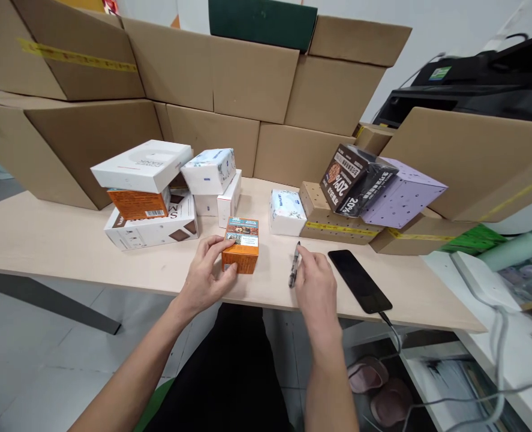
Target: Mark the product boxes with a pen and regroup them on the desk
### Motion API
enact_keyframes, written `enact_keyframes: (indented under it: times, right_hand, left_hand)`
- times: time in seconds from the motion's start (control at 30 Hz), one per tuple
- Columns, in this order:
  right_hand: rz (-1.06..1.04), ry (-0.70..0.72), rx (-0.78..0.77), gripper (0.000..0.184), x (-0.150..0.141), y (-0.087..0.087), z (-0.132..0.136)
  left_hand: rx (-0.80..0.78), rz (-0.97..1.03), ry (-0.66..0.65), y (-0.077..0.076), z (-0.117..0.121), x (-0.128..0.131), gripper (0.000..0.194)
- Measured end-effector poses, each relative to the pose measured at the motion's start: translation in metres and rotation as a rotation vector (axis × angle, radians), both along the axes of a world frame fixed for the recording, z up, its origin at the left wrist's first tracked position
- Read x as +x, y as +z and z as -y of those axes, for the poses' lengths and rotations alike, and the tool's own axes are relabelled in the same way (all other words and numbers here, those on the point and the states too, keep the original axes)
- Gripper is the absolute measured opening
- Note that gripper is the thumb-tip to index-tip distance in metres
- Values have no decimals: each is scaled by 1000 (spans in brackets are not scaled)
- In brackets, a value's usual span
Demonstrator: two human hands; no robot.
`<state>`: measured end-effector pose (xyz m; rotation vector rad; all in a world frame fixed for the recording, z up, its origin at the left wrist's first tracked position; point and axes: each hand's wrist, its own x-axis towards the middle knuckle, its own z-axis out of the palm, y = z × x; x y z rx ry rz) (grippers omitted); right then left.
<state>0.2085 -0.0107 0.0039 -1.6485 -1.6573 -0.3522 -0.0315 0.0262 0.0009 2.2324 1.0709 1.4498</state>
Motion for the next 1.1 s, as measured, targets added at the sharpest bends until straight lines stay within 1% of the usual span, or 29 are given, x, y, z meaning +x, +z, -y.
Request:
enact_keyframes:
  times: [0.07, 0.13, 0.2, 0.27, 0.37, 0.43, 0.5, 0.53, 0.57, 0.63, 0.67, 0.7, 0.77, 0.83, 0.87, 0.93, 1.03, 1.1]
  right_hand:
    - [170, 20, -180, 44, 20, -3, -7]
    - [300, 69, -285, 51, 29, -7, -12]
    - [386, 104, -311, 48, 30, -9, -16]
    - [436, 113, -320, 38, 28, -9, -18]
    - [463, 130, -330, 26, 25, -7, -21]
    - [433, 147, -303, 20, 25, -7, -22]
    - [317, 157, -225, 15, 24, -9, -23]
    - [216, 142, -162, 12, 23, -10, -23]
    - [92, 113, -91, 11, 21, -10, -23]
    - [-197, 55, 35, 19, 16, -9, -22]
    - [-360, 53, 83, 23, 12, -7, -22]
    - [-529, 83, 118, 25, 7, -3, -23]
    - [-844, 230, 147, 24, -2, 7, -26]
    - [-1060, 384, 142, 24, -11, 19, -33]
    - [-1118, 442, 124, 25, -15, 24, -37]
    - [-1169, 511, 91, 22, -21, 33, -47]
    - [-1155, 543, 104, 23, -28, 41, -62]
    - [-1141, 573, 152, 17, -31, 42, -68]
  left_hand:
    - [-4, 5, -10, -1, 0, 0, 47]
    - [-5, 7, -13, -2, 0, 0, 47]
    - [-19, 8, -11, -3, 1, 0, 47]
    - [-33, 17, -7, -4, 1, 1, 49]
    - [-22, 36, 1, -7, 1, 0, 51]
    - [4, 30, 7, -8, 1, 0, 48]
    - [33, 3, 9, -7, 2, 0, 45]
    - [48, -16, 9, -7, 2, 0, 45]
    - [65, -38, 9, -6, 2, 0, 44]
    - [111, -98, 6, -5, 3, 1, 45]
    - [140, -132, 6, -5, 3, 1, 45]
    - [168, -167, 7, -4, 3, 1, 46]
    - [202, -241, 8, -4, 3, 1, 46]
    - [204, -298, 9, -4, 3, 2, 45]
    - [201, -318, 12, -4, 3, 3, 44]
    - [196, -335, 21, -4, 3, 4, 42]
    - [205, -340, 27, -4, 2, 5, 44]
    - [218, -352, 31, -4, 2, 6, 46]
